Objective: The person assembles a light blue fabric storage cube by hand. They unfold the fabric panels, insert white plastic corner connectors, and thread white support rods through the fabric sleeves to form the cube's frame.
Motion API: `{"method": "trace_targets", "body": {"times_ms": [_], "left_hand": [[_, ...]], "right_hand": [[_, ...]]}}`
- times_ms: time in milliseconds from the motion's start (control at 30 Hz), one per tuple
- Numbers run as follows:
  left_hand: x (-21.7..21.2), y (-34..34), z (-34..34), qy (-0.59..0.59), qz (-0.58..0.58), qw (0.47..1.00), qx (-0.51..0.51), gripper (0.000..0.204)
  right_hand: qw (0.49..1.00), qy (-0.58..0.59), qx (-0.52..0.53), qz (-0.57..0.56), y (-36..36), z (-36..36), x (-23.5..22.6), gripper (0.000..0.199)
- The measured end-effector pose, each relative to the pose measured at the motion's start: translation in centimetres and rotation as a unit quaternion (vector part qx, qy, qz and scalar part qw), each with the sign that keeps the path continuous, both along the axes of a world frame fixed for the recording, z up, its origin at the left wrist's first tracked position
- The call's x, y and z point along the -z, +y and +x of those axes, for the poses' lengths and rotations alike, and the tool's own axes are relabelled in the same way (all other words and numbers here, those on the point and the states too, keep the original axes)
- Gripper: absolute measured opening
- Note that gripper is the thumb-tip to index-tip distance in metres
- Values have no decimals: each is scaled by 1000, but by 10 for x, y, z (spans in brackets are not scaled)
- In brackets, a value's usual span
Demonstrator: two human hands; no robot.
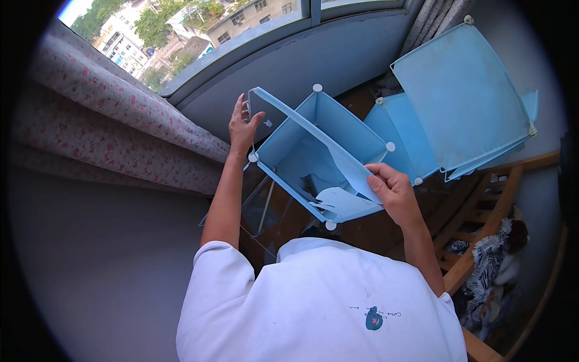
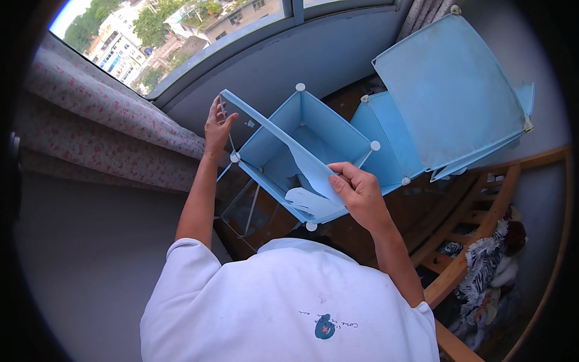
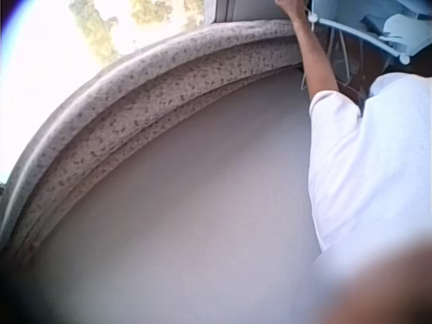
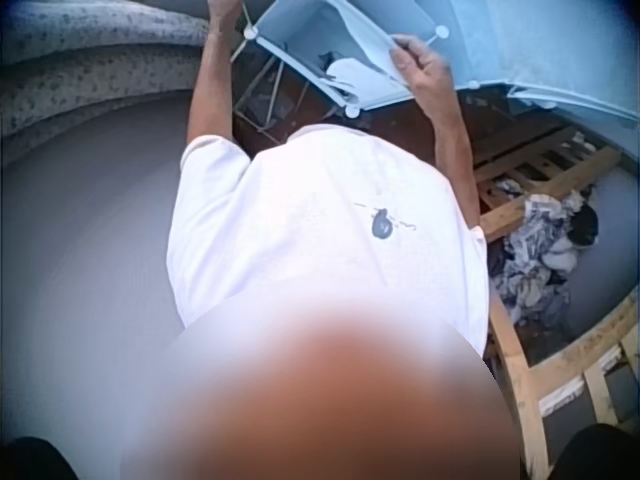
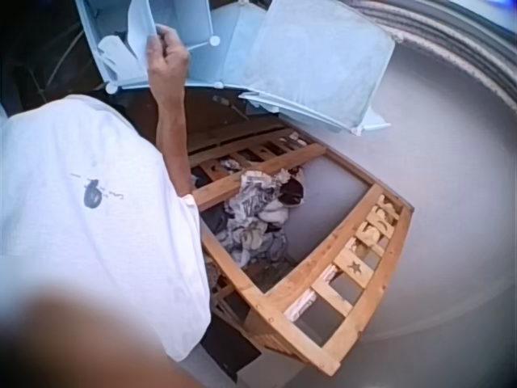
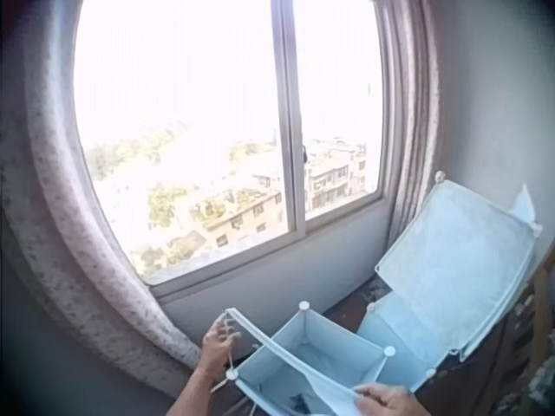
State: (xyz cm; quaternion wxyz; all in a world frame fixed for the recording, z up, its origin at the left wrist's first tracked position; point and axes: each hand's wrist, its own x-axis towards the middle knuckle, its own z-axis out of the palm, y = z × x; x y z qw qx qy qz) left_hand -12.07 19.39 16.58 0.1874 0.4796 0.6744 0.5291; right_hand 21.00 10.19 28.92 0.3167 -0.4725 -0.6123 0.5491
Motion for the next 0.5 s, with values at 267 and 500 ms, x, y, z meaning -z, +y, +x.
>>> {"method": "trace_targets", "body": {"times_ms": [267,500], "left_hand": [[-7,-7,-48,-265,22,948,177,12],[1,0,-43,-175,2,983,64,9]], "right_hand": [[1000,-4,-20,-6,1,-1,-4,23],[1000,-10,-7,-9,0,-3,-5,23]]}}
